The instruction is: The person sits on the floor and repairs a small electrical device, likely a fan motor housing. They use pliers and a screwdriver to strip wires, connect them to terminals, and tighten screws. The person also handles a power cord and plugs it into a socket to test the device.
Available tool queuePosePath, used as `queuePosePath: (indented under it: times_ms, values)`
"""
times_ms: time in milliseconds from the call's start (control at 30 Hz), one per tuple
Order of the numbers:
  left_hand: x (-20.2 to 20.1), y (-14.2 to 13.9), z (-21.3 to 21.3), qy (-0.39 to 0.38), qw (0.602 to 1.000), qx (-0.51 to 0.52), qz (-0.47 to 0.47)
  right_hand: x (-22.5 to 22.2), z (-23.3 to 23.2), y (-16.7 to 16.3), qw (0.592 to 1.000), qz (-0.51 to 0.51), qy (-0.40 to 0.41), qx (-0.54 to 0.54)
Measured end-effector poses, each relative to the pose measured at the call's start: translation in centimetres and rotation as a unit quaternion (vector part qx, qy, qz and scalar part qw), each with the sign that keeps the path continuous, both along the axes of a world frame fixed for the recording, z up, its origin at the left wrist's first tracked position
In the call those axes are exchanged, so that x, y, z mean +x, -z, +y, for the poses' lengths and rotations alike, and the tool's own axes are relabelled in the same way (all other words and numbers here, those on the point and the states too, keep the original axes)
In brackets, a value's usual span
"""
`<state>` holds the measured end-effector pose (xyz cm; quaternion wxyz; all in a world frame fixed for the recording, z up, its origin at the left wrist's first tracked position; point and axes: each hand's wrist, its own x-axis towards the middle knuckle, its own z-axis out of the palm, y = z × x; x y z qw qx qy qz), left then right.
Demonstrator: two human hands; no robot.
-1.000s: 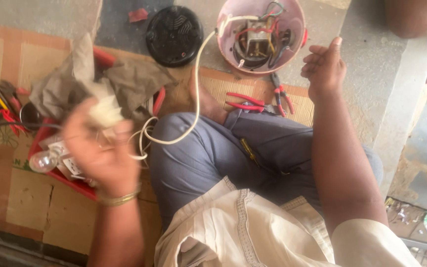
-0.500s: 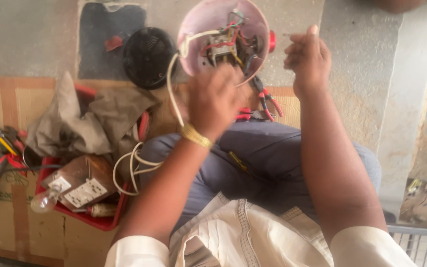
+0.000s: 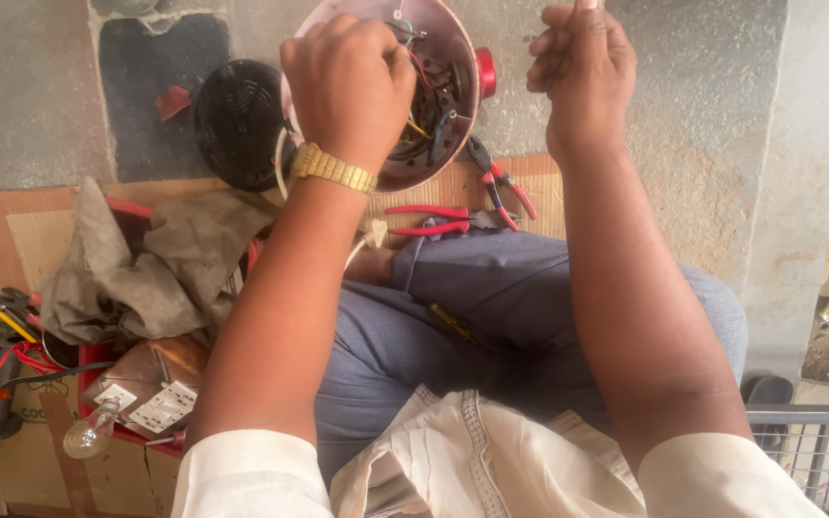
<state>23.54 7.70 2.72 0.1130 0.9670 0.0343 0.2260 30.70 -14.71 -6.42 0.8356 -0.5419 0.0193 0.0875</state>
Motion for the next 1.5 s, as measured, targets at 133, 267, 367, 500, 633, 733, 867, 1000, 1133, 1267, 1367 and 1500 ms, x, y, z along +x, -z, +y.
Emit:
queuePosePath:
  times_ms: [133,267,367,500,633,733,867,1000,1133,1267,1367,1500]
  values:
    - [-0.3,0.4,0.8,0.0,0.999,-0.039,-0.021,-0.4,0.2,-1.1,1.0,-0.03,0.0,0.003]
    - [0.0,0.8,0.9,0.025,1.0,-0.006,-0.01,-1.1,0.6,-2.1,0.999,-0.049,0.005,-0.015]
    - [0.3,1.0,0.6,0.027,1.0,0.002,-0.01,-1.4,0.8,-2.6,0.999,-0.049,0.009,-0.012]
    - [-0.2,0.0,0.7,0.035,0.996,-0.076,-0.025,-1.7,1.2,-3.8,0.996,-0.092,-0.017,-0.011]
    - [-2.6,-2.0,1.3,0.105,0.964,-0.244,0.019,-2.7,2.3,-6.7,0.958,-0.25,-0.119,-0.08]
    - [-4.4,-3.5,1.8,0.18,0.965,-0.188,-0.023,-3.7,3.1,-9.4,0.909,-0.318,-0.226,-0.146]
    - [-5.7,-4.4,2.5,0.2,0.953,-0.228,-0.001,-3.6,5.4,-10.9,0.829,-0.422,-0.269,-0.251]
    - [-6.0,-4.1,3.2,0.184,0.96,-0.209,-0.014,-3.3,6.7,-9.5,0.791,-0.476,-0.213,-0.319]
    - [-5.7,-3.2,3.6,0.155,0.976,-0.15,-0.035,-3.4,7.4,-7.4,0.819,-0.451,-0.15,-0.321]
    - [-4.8,-2.4,3.1,0.12,0.972,-0.198,-0.036,-3.6,8.5,-6.7,0.918,-0.316,-0.168,-0.171]
    - [-4.1,-2.1,2.3,0.098,0.973,-0.205,-0.05,-3.8,7.7,-7.4,0.924,-0.277,-0.19,-0.182]
    - [-3.4,-2.2,1.6,0.101,0.978,-0.166,-0.076,-4.4,6.8,-8.5,0.869,-0.411,-0.117,-0.25]
